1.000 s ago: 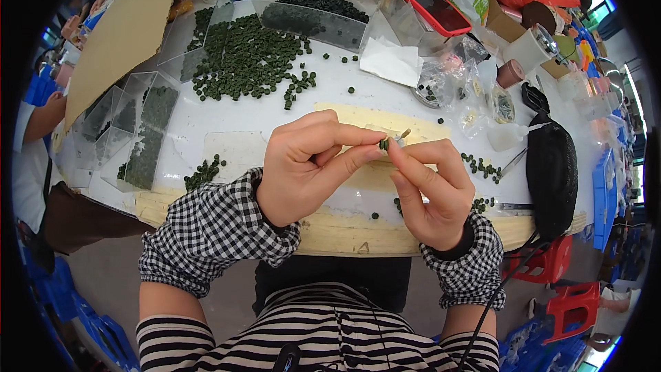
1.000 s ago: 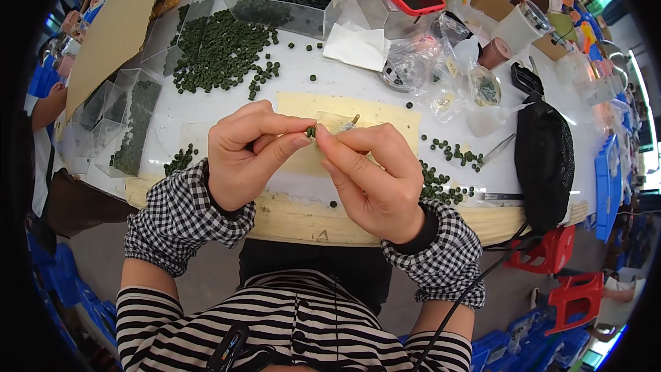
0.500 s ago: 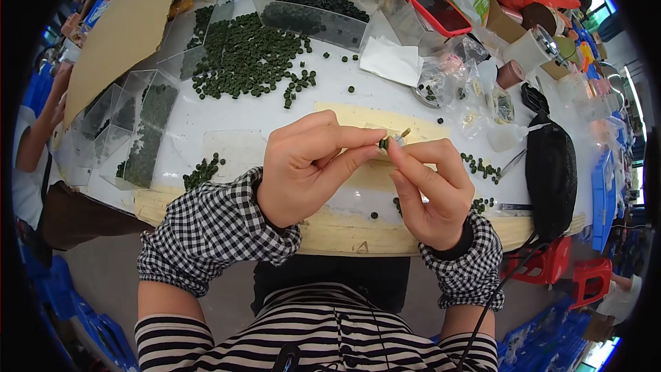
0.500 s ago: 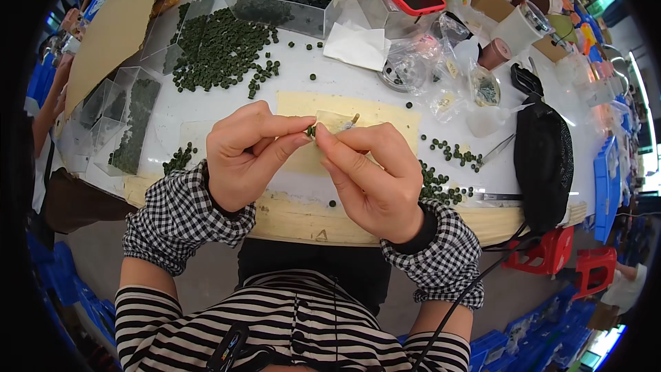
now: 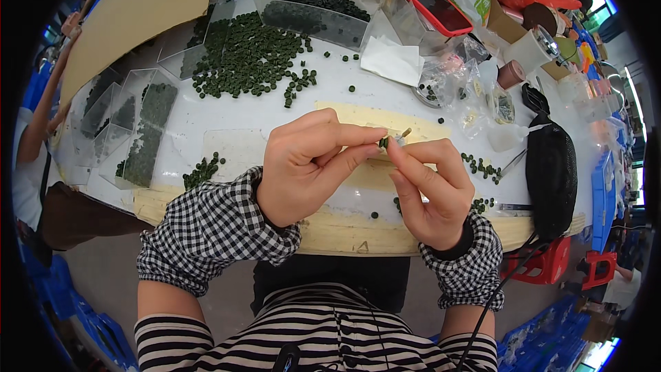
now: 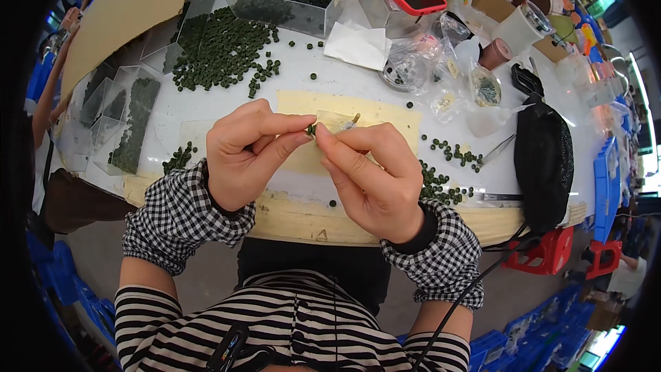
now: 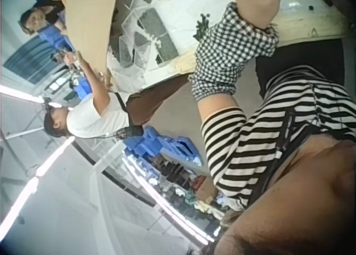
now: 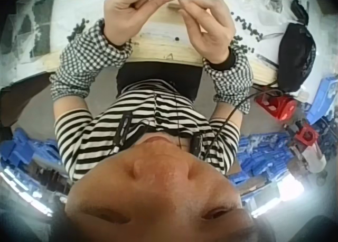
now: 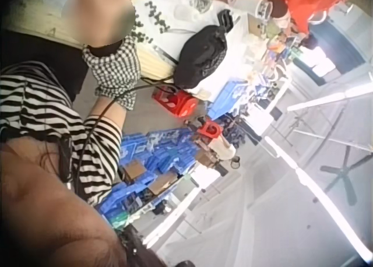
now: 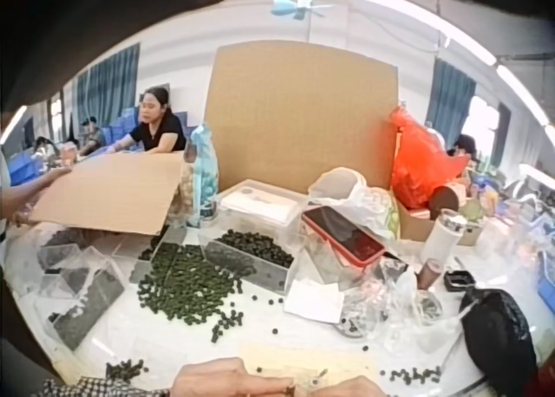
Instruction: Assembling small green toy components by hand on a workbench.
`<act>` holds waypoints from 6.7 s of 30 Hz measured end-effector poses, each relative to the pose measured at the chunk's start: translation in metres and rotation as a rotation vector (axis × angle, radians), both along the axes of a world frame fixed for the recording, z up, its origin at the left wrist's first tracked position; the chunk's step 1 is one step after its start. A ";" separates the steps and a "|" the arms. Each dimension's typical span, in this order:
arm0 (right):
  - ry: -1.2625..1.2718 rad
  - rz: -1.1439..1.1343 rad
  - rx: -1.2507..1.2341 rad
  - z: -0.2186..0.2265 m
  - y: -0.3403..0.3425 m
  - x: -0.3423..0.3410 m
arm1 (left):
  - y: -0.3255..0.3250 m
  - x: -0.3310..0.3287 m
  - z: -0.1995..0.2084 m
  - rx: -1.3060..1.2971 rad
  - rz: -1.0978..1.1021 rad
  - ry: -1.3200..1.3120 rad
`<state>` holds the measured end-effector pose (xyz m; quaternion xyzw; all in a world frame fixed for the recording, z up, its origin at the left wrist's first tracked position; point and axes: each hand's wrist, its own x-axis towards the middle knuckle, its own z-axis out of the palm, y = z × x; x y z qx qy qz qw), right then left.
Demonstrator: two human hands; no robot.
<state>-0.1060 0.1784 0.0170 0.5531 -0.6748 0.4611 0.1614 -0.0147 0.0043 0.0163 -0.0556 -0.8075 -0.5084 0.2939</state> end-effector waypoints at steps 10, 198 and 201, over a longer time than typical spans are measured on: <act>0.009 -0.010 -0.002 -0.002 -0.001 0.000 | 0.003 0.003 -0.002 0.174 -0.033 -0.105; 0.100 -0.052 0.036 0.004 0.001 -0.010 | 0.005 0.000 -0.006 0.121 0.012 -0.116; 0.122 -0.048 0.038 0.002 0.001 -0.010 | 0.004 -0.001 -0.003 0.101 0.015 -0.124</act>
